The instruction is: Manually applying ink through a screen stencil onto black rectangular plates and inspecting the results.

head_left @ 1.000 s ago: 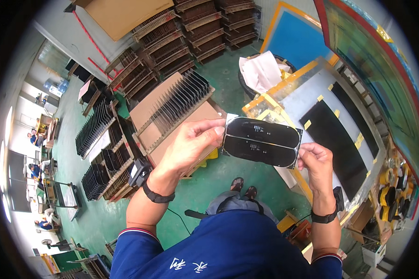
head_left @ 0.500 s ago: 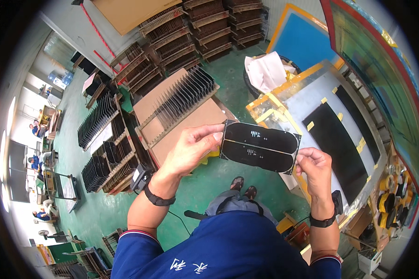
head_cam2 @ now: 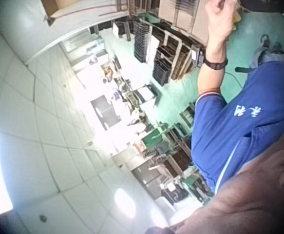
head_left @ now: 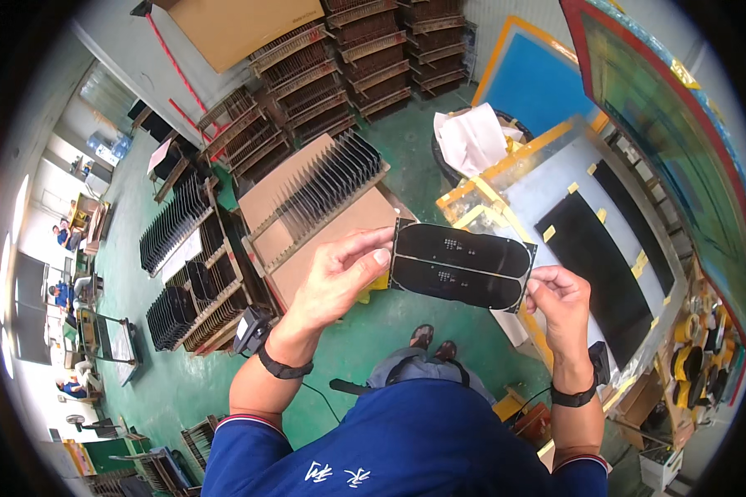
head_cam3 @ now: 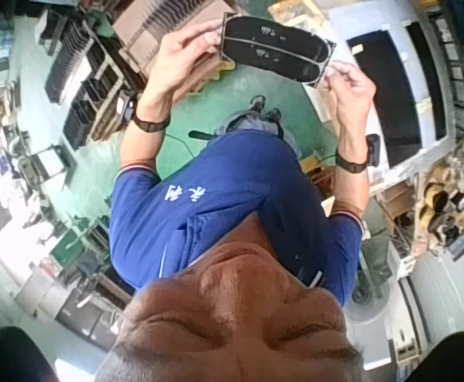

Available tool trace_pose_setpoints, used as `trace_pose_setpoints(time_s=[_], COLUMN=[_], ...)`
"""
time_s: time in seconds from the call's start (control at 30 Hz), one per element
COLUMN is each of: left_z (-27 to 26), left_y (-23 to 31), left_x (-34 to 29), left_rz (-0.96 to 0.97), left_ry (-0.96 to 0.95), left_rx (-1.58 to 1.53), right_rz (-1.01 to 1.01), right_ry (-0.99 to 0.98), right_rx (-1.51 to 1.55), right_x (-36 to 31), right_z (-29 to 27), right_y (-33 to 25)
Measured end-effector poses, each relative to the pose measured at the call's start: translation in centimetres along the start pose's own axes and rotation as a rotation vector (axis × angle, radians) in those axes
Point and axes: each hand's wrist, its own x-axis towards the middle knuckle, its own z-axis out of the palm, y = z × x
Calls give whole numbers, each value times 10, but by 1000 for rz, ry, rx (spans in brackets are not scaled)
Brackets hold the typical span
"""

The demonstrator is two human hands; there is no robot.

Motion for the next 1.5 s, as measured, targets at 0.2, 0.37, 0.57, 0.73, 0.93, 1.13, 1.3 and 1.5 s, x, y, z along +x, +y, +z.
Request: trace_pose_setpoints(time_s=[0.2, 0.37, 0.57, 0.73, 0.93, 1.13, 1.3, 1.5], left_z=[-2, -5, -7, -6, -4, -6, -7, -2], left_y=[1, -2, -4, -4, -4, -9, -14, -11], left_x=[3, 7, 8, 10, 10, 10, 10, 7], left_rz=[-14, -104, -86, -88, -110, -168, -193, -210], left_ry=[-7, -5, -15, -12, 0, 9, 12, 11], left_rx=[0, 34, 42, 30, 4, 12, 22, 44], right_rz=[11, 59, 66, 81, 88, 125, 123, 143], right_ry=[-23, -28, -34, -33, -29, -46, -66, -61], right_rx=[35, 38, 30, 45, 43, 50, 71, 78], right_x=[1, 2, 5, 6, 8, 10, 11, 8], right_z=[-2, -3, -4, -4, -5, -7, -9, -11], right_y=[2, 8, 11, 11, 12, 18, 24, 28])
